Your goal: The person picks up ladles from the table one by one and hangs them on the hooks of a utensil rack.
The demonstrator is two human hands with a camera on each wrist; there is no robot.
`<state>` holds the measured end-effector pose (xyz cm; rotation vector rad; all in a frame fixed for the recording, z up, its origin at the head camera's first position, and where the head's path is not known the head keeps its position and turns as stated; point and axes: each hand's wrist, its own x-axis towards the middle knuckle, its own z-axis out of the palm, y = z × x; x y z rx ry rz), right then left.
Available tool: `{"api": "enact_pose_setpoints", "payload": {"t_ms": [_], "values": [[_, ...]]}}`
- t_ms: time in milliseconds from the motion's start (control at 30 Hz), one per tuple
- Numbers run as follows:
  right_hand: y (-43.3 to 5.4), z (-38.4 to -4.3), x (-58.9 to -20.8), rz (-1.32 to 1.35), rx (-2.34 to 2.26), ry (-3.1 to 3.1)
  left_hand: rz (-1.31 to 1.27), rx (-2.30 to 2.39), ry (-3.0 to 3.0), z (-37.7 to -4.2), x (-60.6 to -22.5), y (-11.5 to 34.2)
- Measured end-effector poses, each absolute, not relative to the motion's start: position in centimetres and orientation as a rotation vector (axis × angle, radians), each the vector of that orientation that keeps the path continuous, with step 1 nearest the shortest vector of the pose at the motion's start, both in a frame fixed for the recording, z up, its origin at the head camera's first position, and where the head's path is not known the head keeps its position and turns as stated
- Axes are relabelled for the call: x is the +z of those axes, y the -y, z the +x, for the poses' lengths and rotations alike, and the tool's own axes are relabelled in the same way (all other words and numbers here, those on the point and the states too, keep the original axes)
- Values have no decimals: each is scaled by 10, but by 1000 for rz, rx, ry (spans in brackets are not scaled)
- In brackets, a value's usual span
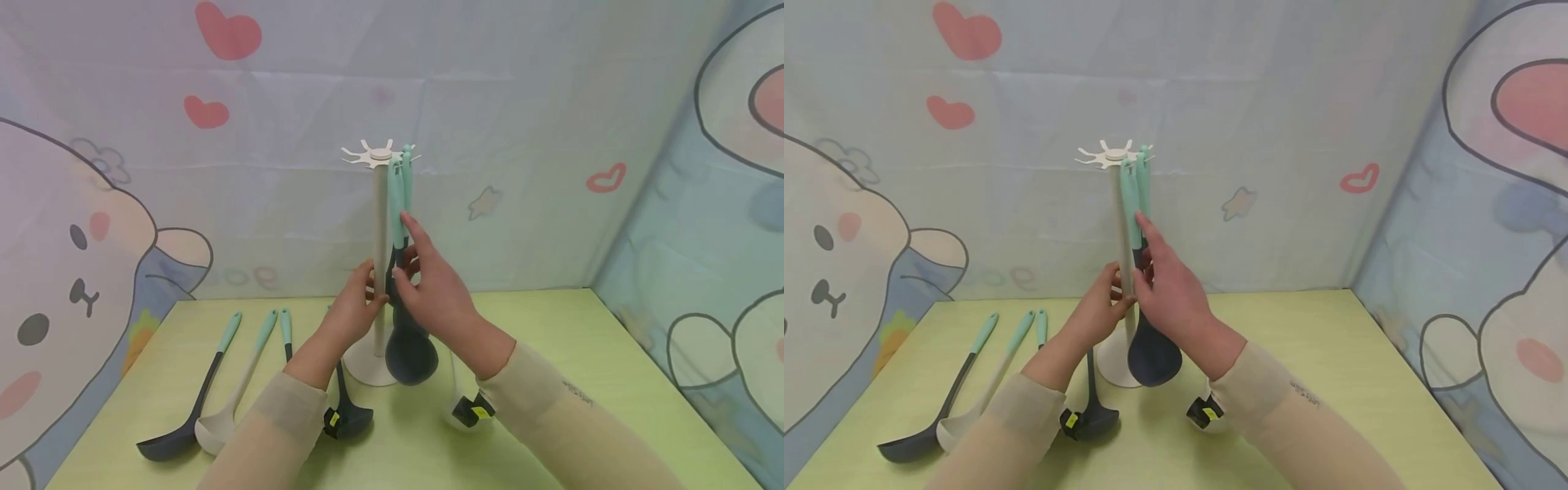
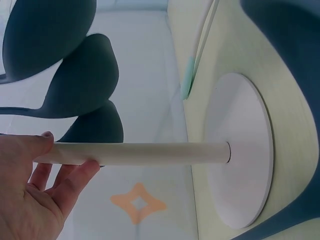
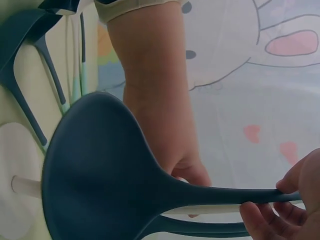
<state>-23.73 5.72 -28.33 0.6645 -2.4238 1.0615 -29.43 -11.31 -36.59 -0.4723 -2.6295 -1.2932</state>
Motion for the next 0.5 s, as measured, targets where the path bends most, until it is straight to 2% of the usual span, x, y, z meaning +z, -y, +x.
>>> {"api": "enact_pose_setpoints", "payload": {"t_ms": [500], "values": [[-63, -241, -305, 644, 1258, 2366, -503, -1302, 2585, -293, -368, 112]]}}
